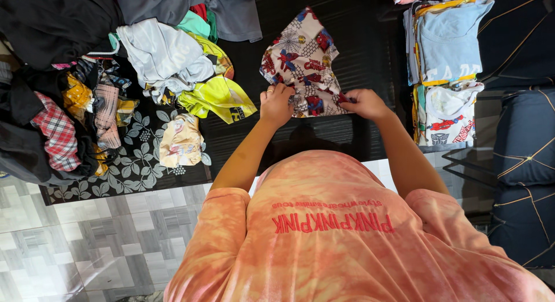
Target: The person folds multiple pieces of laundry, including patterned underwear and small shorts, by hand on a dark table and places them into organized stacks.
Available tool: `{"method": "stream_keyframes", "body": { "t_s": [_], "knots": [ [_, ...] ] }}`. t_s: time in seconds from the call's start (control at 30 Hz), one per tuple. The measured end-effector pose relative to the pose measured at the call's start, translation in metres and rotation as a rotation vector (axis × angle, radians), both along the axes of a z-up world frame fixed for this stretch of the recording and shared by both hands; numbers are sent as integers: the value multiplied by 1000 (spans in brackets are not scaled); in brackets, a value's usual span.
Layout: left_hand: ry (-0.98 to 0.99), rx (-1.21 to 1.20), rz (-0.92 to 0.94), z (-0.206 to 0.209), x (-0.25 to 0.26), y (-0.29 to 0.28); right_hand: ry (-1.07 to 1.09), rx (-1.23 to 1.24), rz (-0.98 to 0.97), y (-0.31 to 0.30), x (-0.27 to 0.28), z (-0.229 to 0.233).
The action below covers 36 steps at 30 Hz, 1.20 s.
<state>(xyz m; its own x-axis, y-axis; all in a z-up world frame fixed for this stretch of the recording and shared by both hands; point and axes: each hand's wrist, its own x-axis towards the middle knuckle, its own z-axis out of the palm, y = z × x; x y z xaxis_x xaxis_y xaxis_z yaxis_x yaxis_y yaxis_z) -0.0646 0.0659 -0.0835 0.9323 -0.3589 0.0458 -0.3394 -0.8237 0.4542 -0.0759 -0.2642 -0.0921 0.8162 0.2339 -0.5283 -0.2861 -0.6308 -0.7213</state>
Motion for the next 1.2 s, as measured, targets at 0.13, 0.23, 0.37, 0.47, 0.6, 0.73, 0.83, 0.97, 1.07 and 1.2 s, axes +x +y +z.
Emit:
{"method": "stream_keyframes", "body": {
  "t_s": [0.13,0.23,0.37,0.47,0.6,0.73,0.83,0.97,1.07,1.2],
  "knots": [
    [-28,9,0,0,-3,2,-200,230,-43,3,-4,-5],
    [-30,-7,0,0,-5,4,135,202,-46,1,1,-7],
    [-44,-35,-19,1,-9,8,402,-2,-173,14,12,-28],
    [-62,-38,-21,2,-11,9,312,-206,-260,31,22,-36],
    [-72,-23,-28,2,-14,11,108,-245,-287,43,16,-20],
    [-33,-5,-5,4,-16,18,-86,394,-580,45,10,-24],
    [-23,-12,-4,4,-20,23,45,777,-675,28,1,-14],
    [-18,-3,-10,5,-19,24,90,835,-699,17,-14,-11],
    [25,29,-32,7,-18,25,108,620,-796,7,-24,-34],
    [42,31,-65,10,-19,31,38,245,-469,-10,-37,-51]
  ]
}}
